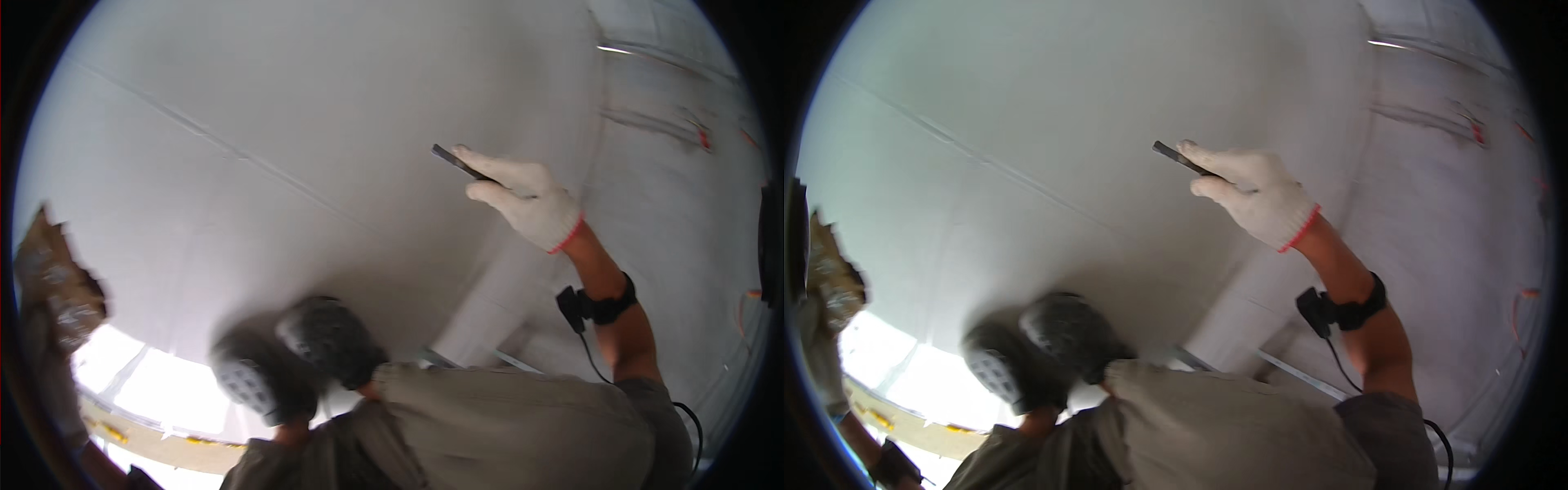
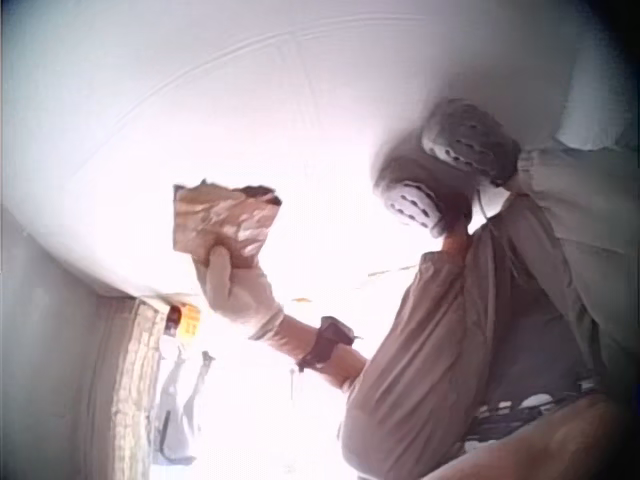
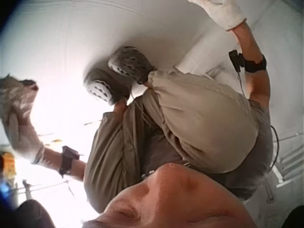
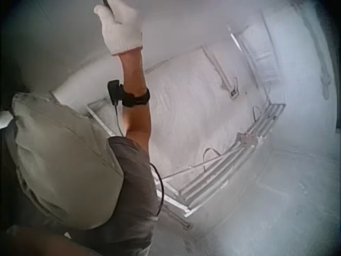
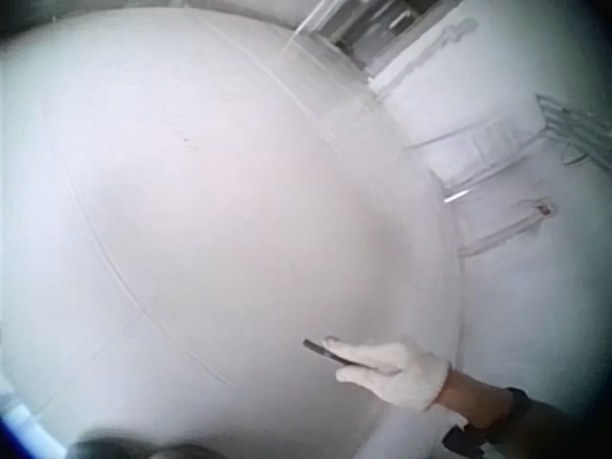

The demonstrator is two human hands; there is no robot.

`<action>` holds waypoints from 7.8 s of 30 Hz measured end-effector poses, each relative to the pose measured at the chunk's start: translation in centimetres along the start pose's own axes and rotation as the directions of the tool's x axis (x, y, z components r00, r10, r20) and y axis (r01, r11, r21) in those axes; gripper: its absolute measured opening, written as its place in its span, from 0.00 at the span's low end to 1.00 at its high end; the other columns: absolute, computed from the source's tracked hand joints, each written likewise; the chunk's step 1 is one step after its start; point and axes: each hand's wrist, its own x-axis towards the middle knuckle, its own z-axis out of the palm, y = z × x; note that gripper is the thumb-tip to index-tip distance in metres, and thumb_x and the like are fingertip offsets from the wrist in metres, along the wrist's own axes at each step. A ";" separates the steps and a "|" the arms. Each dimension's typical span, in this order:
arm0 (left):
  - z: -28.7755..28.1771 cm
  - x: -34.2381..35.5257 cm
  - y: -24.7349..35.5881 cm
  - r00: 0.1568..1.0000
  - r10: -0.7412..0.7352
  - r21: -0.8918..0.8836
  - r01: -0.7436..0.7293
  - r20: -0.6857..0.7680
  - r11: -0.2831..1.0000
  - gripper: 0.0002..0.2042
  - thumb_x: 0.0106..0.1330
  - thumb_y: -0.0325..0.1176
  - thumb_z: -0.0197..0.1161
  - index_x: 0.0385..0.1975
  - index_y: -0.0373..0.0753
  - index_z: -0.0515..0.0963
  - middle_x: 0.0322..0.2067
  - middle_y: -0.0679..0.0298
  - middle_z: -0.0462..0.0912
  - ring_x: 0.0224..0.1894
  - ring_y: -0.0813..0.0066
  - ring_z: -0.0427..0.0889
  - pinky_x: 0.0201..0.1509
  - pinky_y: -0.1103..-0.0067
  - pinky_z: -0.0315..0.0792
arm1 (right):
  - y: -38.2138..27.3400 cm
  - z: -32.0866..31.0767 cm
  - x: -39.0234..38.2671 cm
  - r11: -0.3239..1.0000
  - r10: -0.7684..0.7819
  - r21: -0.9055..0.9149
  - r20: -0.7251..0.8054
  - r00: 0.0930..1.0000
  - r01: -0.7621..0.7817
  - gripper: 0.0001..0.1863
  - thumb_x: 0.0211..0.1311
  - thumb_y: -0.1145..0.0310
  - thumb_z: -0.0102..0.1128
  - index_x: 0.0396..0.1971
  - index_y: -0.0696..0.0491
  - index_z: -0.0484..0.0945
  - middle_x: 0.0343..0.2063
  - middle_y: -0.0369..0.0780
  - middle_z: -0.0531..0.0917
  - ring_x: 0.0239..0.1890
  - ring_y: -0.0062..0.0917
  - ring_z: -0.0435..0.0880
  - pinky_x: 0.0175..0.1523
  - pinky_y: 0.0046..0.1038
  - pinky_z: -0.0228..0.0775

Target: The recorder is applying a white sealant or grout into the joints between large floor tiles using a small tool.

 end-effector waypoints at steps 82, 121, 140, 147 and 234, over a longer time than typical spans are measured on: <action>55.8 -2.4 40.0 0.021 -0.123 0.103 -0.695 0.992 0.712 0.26 0.80 0.28 0.51 0.74 0.25 0.62 0.66 0.51 0.74 0.66 0.60 0.77 0.70 0.64 0.74 | -23.0 -14.9 -32.4 0.498 0.668 0.737 -0.662 -0.341 -0.457 0.13 0.71 0.66 0.54 0.42 0.53 0.87 0.32 0.48 0.88 0.39 0.42 0.89 0.43 0.39 0.82; 66.7 13.6 34.7 0.273 -0.689 0.741 -0.276 0.671 0.612 0.25 0.70 0.30 0.63 0.65 0.30 0.71 0.61 0.54 0.77 0.64 0.59 0.76 0.70 0.59 0.71 | -41.3 1.6 -11.0 -0.123 0.913 0.992 0.105 -0.394 -0.021 0.20 0.68 0.72 0.60 0.60 0.50 0.83 0.29 0.43 0.88 0.33 0.40 0.88 0.41 0.39 0.80; 66.3 13.5 33.6 0.106 -0.723 0.731 -0.124 0.683 0.672 0.24 0.69 0.29 0.59 0.65 0.33 0.71 0.62 0.55 0.78 0.64 0.57 0.77 0.72 0.61 0.70 | -22.2 -10.2 -14.2 -0.011 0.911 0.962 -0.103 -0.400 -0.273 0.15 0.69 0.71 0.54 0.51 0.51 0.83 0.31 0.47 0.87 0.36 0.49 0.88 0.42 0.49 0.80; 66.1 11.3 33.3 0.209 -0.721 0.749 -0.105 0.660 0.655 0.21 0.65 0.26 0.59 0.59 0.30 0.74 0.56 0.54 0.80 0.59 0.57 0.80 0.67 0.62 0.74 | -14.8 -11.7 -17.3 -0.033 0.941 0.872 -0.138 -0.309 -0.488 0.14 0.65 0.72 0.55 0.47 0.52 0.87 0.34 0.47 0.91 0.41 0.47 0.91 0.46 0.44 0.85; 55.9 -13.2 38.6 0.075 -0.958 0.738 -0.654 0.278 0.163 0.28 0.78 0.30 0.55 0.77 0.35 0.62 0.70 0.56 0.73 0.71 0.61 0.74 0.75 0.63 0.68 | -70.7 5.4 -36.5 -0.348 0.910 0.919 0.284 -0.303 -0.184 0.09 0.67 0.71 0.61 0.41 0.53 0.88 0.33 0.49 0.89 0.36 0.46 0.89 0.43 0.42 0.82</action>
